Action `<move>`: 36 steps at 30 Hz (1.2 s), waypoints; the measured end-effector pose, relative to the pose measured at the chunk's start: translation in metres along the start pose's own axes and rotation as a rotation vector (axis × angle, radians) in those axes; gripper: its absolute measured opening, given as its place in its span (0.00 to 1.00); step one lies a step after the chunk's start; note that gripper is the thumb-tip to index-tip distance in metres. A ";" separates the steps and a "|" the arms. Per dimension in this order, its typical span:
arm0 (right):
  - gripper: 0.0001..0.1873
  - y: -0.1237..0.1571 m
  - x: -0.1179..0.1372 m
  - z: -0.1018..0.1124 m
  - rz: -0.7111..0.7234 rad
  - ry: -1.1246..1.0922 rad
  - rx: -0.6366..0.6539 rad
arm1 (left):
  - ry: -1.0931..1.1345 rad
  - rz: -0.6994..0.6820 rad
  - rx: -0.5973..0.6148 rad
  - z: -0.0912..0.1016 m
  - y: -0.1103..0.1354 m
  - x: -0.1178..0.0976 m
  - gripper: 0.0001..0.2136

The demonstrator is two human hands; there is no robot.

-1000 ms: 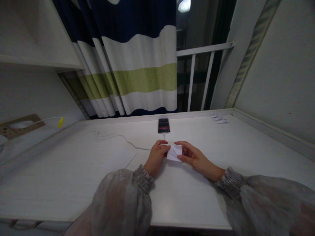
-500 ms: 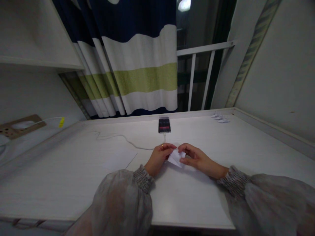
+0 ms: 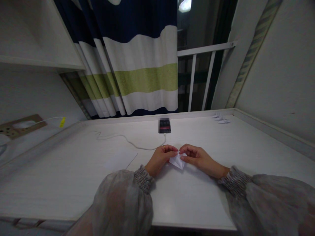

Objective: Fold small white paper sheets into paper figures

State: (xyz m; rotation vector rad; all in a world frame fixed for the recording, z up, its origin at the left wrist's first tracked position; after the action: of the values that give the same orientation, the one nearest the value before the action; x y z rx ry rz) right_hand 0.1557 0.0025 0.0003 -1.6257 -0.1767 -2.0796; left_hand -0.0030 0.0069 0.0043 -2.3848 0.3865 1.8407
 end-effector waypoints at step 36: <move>0.12 0.017 0.028 0.014 0.919 1.344 0.066 | 0.227 0.219 0.166 0.004 0.006 -0.004 0.18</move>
State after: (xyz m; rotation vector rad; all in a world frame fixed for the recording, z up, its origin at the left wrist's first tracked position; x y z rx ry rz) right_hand 0.1714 -0.0154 0.0273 0.0693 0.7734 -1.8503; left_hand -0.0090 0.0029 0.0078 -2.5244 0.8186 1.5431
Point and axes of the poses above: each hand's wrist, its own y-axis away from the middle knuckle, its own z-axis out of the back of the hand, x = y × z, the point moved 1 cm from there along -y, towards the middle knuckle, and after that the axes turned 8 degrees about y, right-handed, at the moved point
